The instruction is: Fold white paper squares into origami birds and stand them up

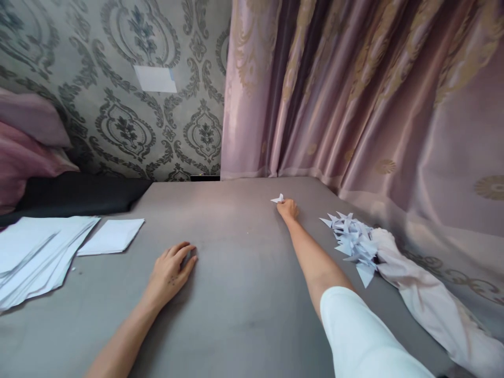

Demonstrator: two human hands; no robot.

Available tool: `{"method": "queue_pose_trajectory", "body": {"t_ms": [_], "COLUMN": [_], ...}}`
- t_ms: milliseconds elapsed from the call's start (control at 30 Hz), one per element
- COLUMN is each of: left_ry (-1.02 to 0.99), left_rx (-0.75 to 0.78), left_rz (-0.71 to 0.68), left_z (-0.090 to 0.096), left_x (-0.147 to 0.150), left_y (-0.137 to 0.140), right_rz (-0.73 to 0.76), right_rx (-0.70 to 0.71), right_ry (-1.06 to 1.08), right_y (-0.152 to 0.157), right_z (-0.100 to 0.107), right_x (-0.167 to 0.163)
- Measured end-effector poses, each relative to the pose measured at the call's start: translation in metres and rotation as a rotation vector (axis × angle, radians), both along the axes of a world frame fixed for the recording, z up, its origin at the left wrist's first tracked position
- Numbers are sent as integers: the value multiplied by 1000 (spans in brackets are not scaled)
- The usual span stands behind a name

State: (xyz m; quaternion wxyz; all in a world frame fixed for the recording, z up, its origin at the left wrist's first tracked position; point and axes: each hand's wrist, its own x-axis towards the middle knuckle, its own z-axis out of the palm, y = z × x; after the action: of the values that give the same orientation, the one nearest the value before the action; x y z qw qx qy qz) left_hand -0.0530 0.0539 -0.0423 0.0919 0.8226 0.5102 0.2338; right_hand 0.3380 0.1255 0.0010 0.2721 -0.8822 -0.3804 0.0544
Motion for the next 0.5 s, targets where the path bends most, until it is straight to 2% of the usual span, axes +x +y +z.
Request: {"method": "queue_pose_trajectory", "body": {"t_ms": [167, 367, 500], "left_ry": [75, 103, 91], "left_rx": [-21, -59, -122], "left_rz": [26, -7, -47], "left_z": [4, 25, 39], "left_x": [2, 14, 8], "left_y": [2, -10, 0], "right_rz": [110, 538, 764], "right_rx": [46, 50, 65], "right_ry": [6, 56, 67], "right_y": [-42, -100, -131], "right_z": [-3, -21, -24], "right_x": [-42, -151, -211]}}
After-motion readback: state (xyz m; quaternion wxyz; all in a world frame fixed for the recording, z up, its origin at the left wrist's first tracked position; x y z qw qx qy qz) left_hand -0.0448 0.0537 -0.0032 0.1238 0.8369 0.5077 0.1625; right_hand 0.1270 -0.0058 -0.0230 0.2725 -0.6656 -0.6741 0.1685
